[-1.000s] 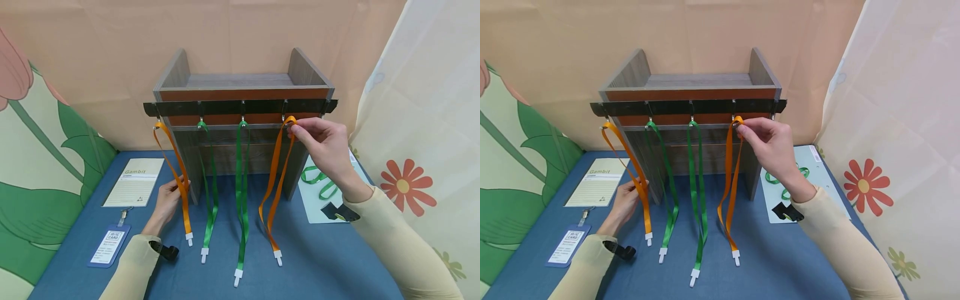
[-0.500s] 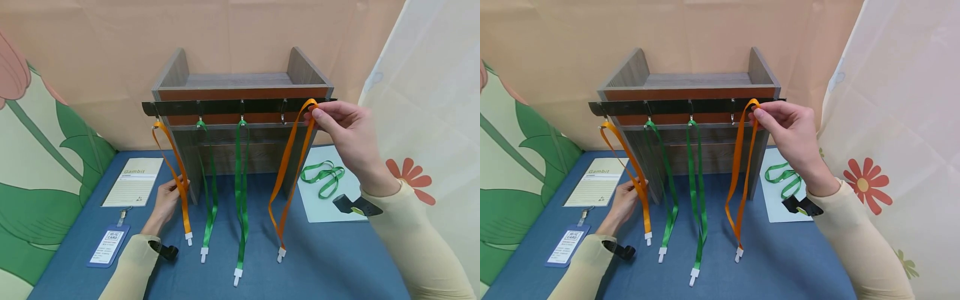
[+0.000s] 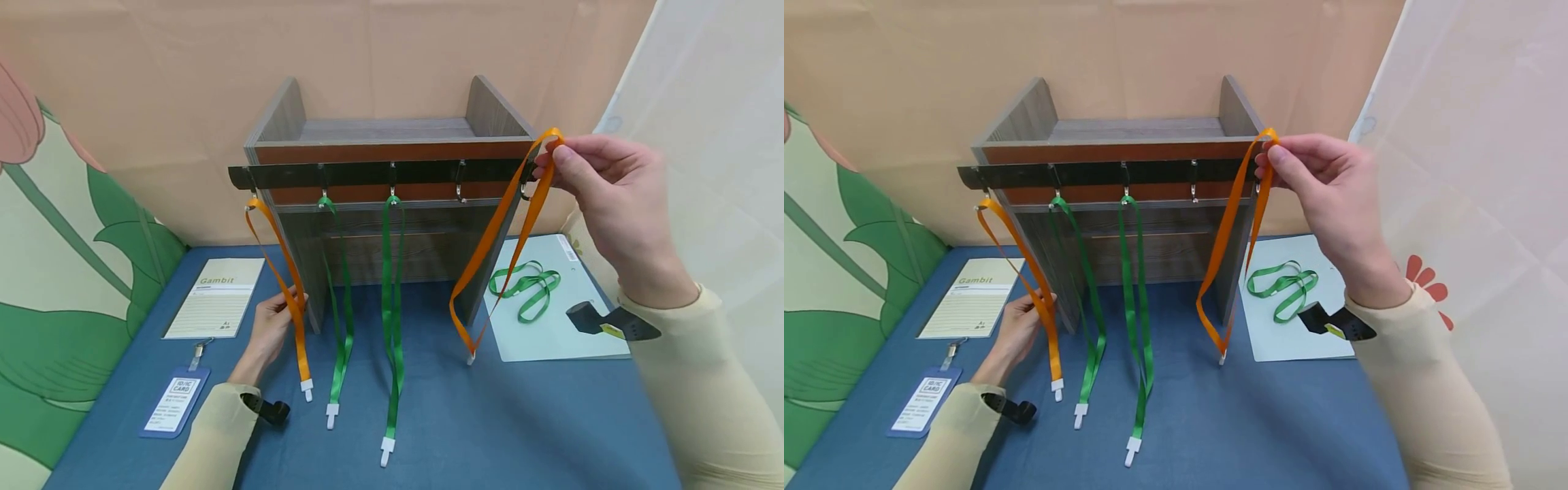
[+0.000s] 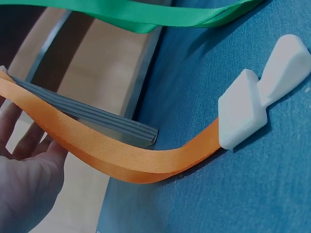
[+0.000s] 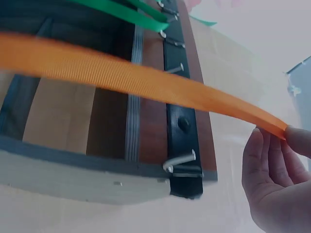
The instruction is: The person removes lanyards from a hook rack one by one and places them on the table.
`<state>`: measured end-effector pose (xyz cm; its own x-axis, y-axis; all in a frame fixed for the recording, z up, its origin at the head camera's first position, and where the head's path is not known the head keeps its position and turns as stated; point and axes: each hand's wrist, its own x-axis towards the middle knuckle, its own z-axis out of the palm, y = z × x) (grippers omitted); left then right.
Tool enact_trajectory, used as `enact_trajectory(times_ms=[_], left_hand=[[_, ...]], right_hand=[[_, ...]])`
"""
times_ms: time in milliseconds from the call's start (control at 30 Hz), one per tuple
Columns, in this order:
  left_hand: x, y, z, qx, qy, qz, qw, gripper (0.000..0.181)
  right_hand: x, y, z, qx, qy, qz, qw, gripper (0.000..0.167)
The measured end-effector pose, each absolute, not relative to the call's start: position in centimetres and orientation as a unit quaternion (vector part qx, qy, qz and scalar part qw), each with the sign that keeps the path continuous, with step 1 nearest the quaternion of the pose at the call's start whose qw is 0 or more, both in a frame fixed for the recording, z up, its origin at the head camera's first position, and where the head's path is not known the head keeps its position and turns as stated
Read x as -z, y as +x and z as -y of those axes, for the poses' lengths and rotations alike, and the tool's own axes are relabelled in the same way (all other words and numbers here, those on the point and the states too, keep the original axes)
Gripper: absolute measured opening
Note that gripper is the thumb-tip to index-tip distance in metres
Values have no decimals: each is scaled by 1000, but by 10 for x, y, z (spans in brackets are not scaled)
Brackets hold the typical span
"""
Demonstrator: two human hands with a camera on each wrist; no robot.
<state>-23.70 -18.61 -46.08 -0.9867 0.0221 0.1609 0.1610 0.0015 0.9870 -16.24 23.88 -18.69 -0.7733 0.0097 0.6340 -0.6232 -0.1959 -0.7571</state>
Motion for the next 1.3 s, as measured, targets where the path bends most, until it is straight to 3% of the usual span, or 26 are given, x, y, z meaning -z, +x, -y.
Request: enact_trajectory(times_ms=[433,667,933,1300], left_hand=[[459,-236,185,711,-64,699,45,36],[461,-237,186,711,-60,699,49,41],[460,-237,186,711,-58,698,54,41],[461,-236,187,716,-69,693,47,45]], right_hand=[[178,-172,-266,-729,245,578,273,29],[175,-168,-287,-797,222,511,233,26],[174,-163,-299,-782,210,517,277,29],[183,-161,-321,-808,197,481,278,24]])
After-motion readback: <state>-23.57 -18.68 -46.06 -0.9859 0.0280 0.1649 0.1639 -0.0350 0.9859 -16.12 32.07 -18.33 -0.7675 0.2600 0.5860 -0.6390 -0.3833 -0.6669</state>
